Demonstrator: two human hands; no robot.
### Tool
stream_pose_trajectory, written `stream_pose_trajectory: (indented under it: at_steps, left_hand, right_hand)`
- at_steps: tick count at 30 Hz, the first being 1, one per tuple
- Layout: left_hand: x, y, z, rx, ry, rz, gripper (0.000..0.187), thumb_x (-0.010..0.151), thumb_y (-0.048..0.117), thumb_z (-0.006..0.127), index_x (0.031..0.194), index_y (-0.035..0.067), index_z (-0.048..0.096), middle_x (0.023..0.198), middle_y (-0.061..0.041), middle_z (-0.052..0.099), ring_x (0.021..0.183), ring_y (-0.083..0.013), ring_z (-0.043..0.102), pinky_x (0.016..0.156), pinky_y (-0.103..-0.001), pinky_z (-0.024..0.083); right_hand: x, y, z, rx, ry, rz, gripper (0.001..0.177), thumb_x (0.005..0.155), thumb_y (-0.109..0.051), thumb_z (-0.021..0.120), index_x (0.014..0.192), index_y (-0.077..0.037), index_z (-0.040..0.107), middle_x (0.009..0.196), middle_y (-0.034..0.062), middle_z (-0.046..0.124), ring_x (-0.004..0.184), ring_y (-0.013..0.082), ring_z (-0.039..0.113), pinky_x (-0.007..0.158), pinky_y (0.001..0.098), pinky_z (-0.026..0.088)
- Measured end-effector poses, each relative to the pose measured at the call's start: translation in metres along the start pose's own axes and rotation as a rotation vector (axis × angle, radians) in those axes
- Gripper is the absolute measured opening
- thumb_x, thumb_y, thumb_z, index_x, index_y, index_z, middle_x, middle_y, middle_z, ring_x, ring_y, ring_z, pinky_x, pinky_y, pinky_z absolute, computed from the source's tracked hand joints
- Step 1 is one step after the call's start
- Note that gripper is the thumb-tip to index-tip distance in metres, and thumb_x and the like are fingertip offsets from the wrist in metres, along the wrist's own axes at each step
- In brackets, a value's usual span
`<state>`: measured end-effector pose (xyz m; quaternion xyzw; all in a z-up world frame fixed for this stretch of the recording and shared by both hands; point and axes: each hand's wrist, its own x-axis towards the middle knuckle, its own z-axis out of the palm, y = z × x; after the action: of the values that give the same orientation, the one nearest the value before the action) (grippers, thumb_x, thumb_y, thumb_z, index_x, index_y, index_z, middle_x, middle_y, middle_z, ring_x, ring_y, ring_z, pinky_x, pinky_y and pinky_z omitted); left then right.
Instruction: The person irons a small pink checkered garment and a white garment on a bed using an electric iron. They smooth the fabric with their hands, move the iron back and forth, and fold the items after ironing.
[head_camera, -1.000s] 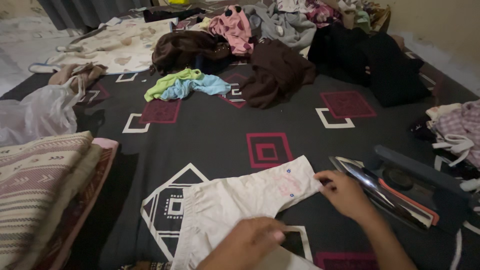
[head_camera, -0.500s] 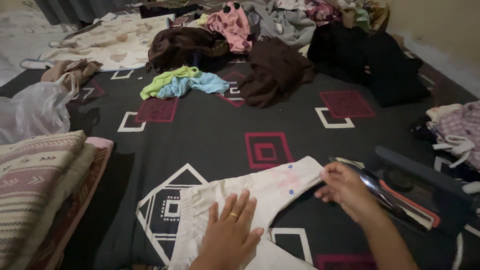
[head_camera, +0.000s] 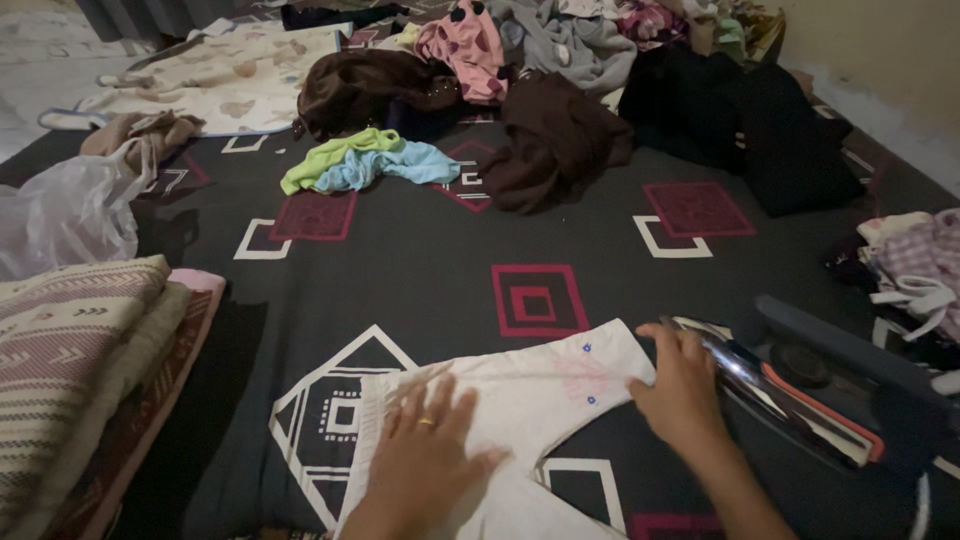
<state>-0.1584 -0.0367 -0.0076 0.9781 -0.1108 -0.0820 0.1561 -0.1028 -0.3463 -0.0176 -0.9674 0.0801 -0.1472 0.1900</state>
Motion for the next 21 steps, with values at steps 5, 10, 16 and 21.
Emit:
stream_pose_trajectory:
  at_steps: [5,10,16,21]
  left_hand:
    - [0.0,-0.018,0.009,0.057,0.138,-0.228,0.074,0.095,0.042,0.044,0.16,0.014,0.025,0.166,-0.003,0.025,0.154,-0.0231,0.018,0.116,-0.069,0.003]
    - [-0.012,-0.013,0.006,0.053,0.283,-0.144,0.065,0.092,0.04,0.049,0.151,0.013,0.04,0.166,-0.002,0.032,0.149,-0.0245,0.023,0.113,-0.07,0.011]
    - [-0.012,-0.024,0.006,-0.062,0.255,-0.148,0.068,0.089,0.037,0.055,0.15,0.011,0.04,0.164,-0.005,0.032,0.152,-0.0295,0.024,0.109,-0.072,0.007]
    - [0.002,-0.064,0.015,-0.358,0.458,-0.134,0.046,0.09,0.032,0.064,0.133,0.016,0.063,0.127,-0.004,0.07,0.122,-0.0251,0.063,0.115,-0.065,0.021]
  right_hand:
    - [-0.037,-0.037,0.024,0.205,-0.063,-0.563,0.059,0.079,-0.016,0.073,0.135,-0.01,0.056,0.142,0.0151,0.059,0.135,0.0334,0.049,0.113,0.0448,0.035]
    - [-0.058,-0.07,0.064,0.033,-0.385,-0.703,0.062,0.1,-0.042,0.053,0.151,-0.008,0.041,0.162,0.0143,0.037,0.151,0.032,0.031,0.117,0.055,0.018]
    - [-0.007,-0.008,0.039,-0.11,-0.229,-0.388,0.074,0.098,-0.055,0.048,0.153,-0.008,0.033,0.162,0.0154,0.03,0.15,0.0297,0.026,0.117,0.0541,0.019]
    - [0.005,0.02,-0.019,-0.436,0.097,-0.263,0.082,0.086,-0.062,0.049,0.152,-0.015,0.039,0.159,0.0111,0.034,0.152,0.0286,0.025,0.116,0.0709,0.018]
